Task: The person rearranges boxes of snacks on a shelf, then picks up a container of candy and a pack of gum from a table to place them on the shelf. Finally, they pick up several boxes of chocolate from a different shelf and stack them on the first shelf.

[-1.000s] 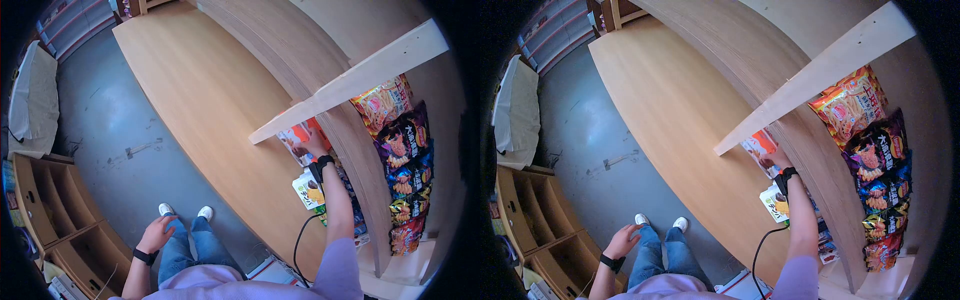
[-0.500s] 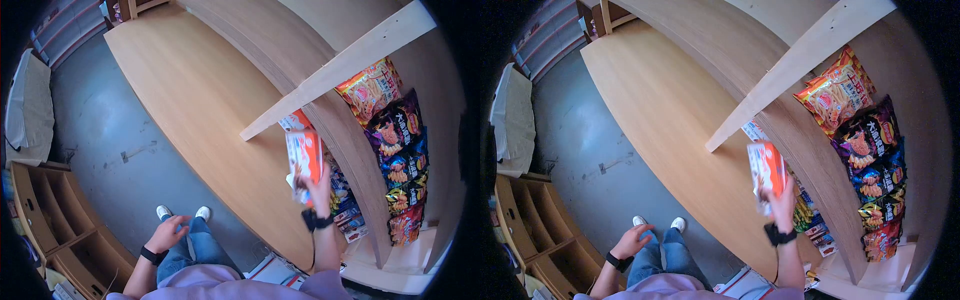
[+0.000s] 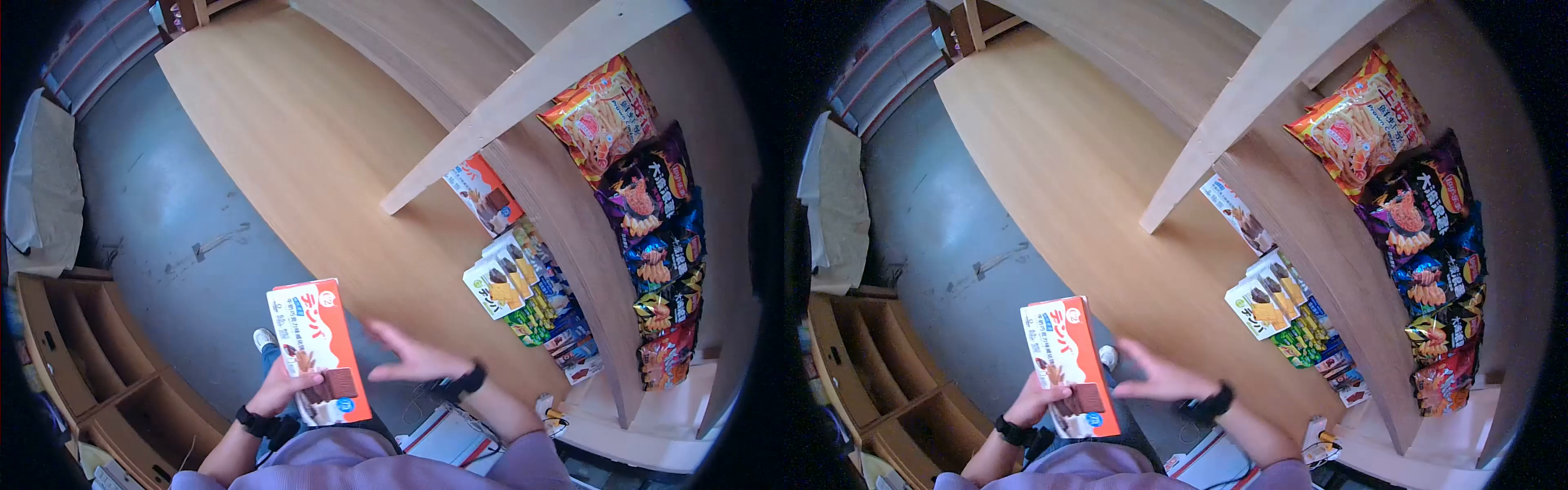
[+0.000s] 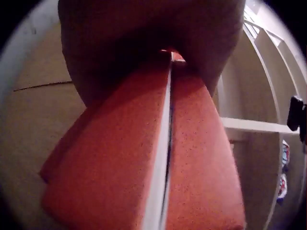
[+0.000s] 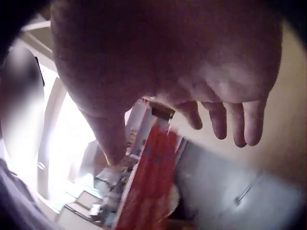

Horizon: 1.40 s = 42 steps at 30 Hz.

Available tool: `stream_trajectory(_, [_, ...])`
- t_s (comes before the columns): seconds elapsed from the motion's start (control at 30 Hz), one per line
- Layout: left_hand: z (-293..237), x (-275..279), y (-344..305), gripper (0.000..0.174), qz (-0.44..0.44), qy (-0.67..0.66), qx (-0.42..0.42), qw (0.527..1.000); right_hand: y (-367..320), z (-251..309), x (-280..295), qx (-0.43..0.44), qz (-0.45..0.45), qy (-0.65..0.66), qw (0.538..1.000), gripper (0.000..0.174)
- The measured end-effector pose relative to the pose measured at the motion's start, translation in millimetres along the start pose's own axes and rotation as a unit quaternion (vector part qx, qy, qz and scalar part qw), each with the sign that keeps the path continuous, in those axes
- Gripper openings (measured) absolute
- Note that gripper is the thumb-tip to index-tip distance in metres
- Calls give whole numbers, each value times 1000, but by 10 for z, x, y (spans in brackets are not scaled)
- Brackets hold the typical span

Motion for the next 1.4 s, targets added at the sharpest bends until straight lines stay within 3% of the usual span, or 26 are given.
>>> stream_trajectory(0.03, [-17,86,-82,66,-23,3,3,1000,-131,29,425,-17,-49,-73,996,89])
stream_trajectory(0.1, [-51,221,-210,66,-38,-1,-17,999,-527,-250,1545,-71,-290,-113,948,79])
stream_trajectory(0.13, [-60,298,-266,65,-57,7,-30,998,-669,-426,2135,-1,-345,-30,938,73])
stream_trajectory(0.17, [-56,390,-313,63,-76,14,-43,996,-863,-271,2569,-2,-411,-116,904,69])
stream_trajectory(0.23, [55,565,-409,67,-101,-13,-46,994,-1169,-1125,3666,-110,-411,-89,901,70])
stream_trajectory(0.27, [40,580,-461,68,-111,-28,-60,992,-1249,-1195,3940,-110,-406,-92,903,70])
stream_trajectory(0.3, [40,601,-504,69,-121,-44,-73,989,-1411,-992,4177,-142,-469,-324,809,73])
stream_trajectory(0.33, [73,651,-553,70,-140,-45,-88,985,-1434,-781,4188,-163,-502,-534,661,76])
stream_trajectory(0.37, [106,656,-559,70,-144,-49,-89,984,-1350,-699,4163,-160,-497,-536,663,76])
stream_trajectory(0.43, [90,736,-619,71,-200,-51,-117,972,-1089,-812,4207,-177,-407,-320,837,82])
stream_trajectory(0.47, [151,800,-632,71,-207,-45,-114,971,-1070,-691,4168,-207,-417,-368,805,88])
stream_trajectory(0.57, [222,888,-610,73,-207,-54,-106,971,-966,-430,3981,-273,-423,-346,792,92])
stream_trajectory(0.6, [181,885,-597,73,-212,-51,-114,969,-938,-490,4036,-273,-424,-408,761,95])
stream_trajectory(0.73, [171,914,-614,72,-229,-52,-100,967,-991,-766,4130,-344,-434,-411,724,97])
stream_trajectory(0.83, [7,860,-583,71,-234,-31,-109,965,-937,-665,4039,-295,-439,-422,736,96])
stream_trajectory(0.93, [-128,792,-557,71,-226,-25,-120,966,-782,-610,3944,-193,-410,-400,797,90])
stream_trajectory(0.97, [-155,781,-553,71,-220,-17,-120,968,-711,-481,3820,-192,-412,-399,796,90])
stream_trajectory(1.07, [-197,759,-571,69,-207,-3,-117,971,-544,-296,3407,-183,-422,-220,860,78])
stream_trajectory(1.1, [-197,756,-575,68,-203,0,-115,972,-561,-361,3430,-181,-425,-221,859,78])
stream_trajectory(1.2, [-212,775,-566,67,-195,9,-119,974,-488,-128,3399,-127,-443,-471,753,75])
stream_trajectory(1.23, [-213,782,-583,67,-194,9,-122,973,-494,-148,3427,-125,-444,-472,751,75])
stream_trajectory(1.3, [-196,790,-601,67,-188,14,-119,975,-552,-107,3490,-185,-449,-564,668,57])
stream_trajectory(1.33, [-198,779,-617,67,-188,14,-124,974,-590,-48,3473,-181,-450,-567,665,57])
stream_trajectory(1.4, [-210,767,-659,67,-187,-5,-146,971,-790,113,3370,-170,-523,-549,629,39])
Point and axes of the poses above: each hand's wrist, its own y-axis towards the middle knuckle, its own x-axis out of the back of the hand, z = x × y, the point moved 9 cm from there along y, towards the middle knuckle, and after that the axes turned 12 degrees about z, right-handed, at the moved point
